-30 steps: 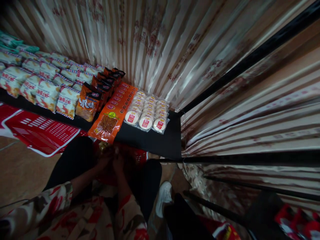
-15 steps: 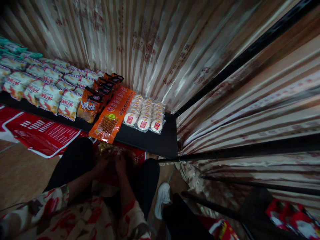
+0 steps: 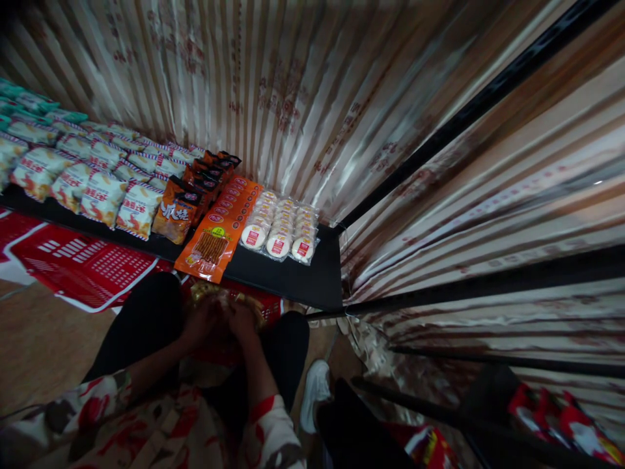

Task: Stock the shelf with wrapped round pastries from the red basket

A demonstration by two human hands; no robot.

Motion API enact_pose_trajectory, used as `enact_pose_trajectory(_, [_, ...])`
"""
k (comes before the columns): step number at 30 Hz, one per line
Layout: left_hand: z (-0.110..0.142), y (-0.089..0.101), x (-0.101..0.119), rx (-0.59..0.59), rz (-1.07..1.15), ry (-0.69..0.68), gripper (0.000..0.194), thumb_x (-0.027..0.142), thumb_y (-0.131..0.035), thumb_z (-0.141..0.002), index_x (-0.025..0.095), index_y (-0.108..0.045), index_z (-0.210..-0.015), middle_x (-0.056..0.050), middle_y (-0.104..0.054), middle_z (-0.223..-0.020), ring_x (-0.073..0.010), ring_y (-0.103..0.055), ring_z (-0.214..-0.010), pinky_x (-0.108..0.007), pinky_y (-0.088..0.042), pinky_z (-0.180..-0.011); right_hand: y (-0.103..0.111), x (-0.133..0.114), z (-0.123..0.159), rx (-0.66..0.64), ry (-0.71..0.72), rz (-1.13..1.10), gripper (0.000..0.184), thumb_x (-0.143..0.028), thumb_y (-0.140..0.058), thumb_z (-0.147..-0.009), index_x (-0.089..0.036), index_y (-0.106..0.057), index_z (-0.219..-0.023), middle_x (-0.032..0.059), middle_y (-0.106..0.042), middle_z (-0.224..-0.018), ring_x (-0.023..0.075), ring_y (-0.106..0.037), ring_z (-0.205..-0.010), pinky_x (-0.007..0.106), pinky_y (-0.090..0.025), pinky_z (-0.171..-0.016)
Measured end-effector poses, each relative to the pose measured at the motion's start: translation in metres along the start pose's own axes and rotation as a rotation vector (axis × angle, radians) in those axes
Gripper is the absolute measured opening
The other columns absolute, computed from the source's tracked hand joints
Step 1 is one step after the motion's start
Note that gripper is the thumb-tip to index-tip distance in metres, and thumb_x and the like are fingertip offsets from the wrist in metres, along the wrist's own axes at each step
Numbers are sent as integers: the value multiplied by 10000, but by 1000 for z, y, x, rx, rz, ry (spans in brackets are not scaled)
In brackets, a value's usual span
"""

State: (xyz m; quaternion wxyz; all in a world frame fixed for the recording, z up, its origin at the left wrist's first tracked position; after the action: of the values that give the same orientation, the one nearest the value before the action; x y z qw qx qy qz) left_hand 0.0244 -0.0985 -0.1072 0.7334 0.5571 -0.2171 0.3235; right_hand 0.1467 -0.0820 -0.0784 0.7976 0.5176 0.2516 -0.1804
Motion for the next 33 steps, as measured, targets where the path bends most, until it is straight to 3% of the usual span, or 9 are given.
enact_pose_trajectory(5, [12, 13, 20, -14, -215, -54, 549, 154, -465, -756, 168, -345, -1292, -148, -391, -1317, -230, -407, -1197, -338, -365, -940, 10, -16, 4, -64, 104, 151, 343, -383, -362, -895, -234, -661, -974, 58, -688, -924, 186, -610, -854, 255, -410, -736])
enact_pose_trajectory(10, [17, 18, 35, 32, -258, -195, 571, 86, -415, -754, 167, -334, -1313, -154, -389, -1333, -236, -336, -1254, -369, -328, -980, 15, -24, 5, -120, 135, 265, 267, -320, -418, -863, -233, -669, -900, 58, -689, -891, 191, -610, -845, 267, -405, -747])
enact_pose_trajectory(16, [24, 9, 45, -16, -228, -337, 442, 71, -408, -744, 169, -495, -1166, -127, -439, -1297, -234, -377, -1218, -368, -329, -975, 21, -32, 6, -183, 160, 379, 201, -264, -508, -790, -233, -684, -883, 64, -693, -889, 199, -618, -855, 269, -413, -757])
enact_pose_trajectory(22, [24, 11, 48, -108, -159, -299, 320, 126, -468, -736, 161, -548, -1045, -105, -560, -1061, -216, -488, -1043, -333, -358, -910, 32, -41, 12, -139, 200, 396, 243, -313, -490, -812, -234, -696, -912, 72, -702, -863, 203, -633, -813, 267, -418, -722])
enact_pose_trajectory(28, [24, 18, 49, -150, -81, -245, 176, 154, -474, -748, 153, -563, -900, -95, -578, -963, -210, -521, -957, -313, -388, -829, 48, -41, 18, -53, 150, 318, 234, -393, -540, -785, -229, -706, -772, 49, -700, -756, 169, -623, -714, 225, -389, -626])
enact_pose_trajectory(33, [24, 23, 44, -125, 25, -178, 116, 249, -504, -747, 174, -541, -827, -57, -586, -866, -196, -550, -841, -306, -407, -752, 63, -50, 23, -59, 125, 176, 234, -380, -553, -778, -212, -682, -677, 3, -661, -642, 111, -550, -573, 197, -322, -521])
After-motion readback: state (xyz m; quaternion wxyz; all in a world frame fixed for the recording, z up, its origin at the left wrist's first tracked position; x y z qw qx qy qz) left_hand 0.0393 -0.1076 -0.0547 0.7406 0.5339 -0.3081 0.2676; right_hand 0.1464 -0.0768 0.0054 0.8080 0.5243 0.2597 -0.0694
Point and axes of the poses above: each hand's wrist, its own z-axis away from the middle knuckle, its own y-axis out of the back of the hand, x = y × z, the point moved 8 cm from there along -z, towards the middle knuckle
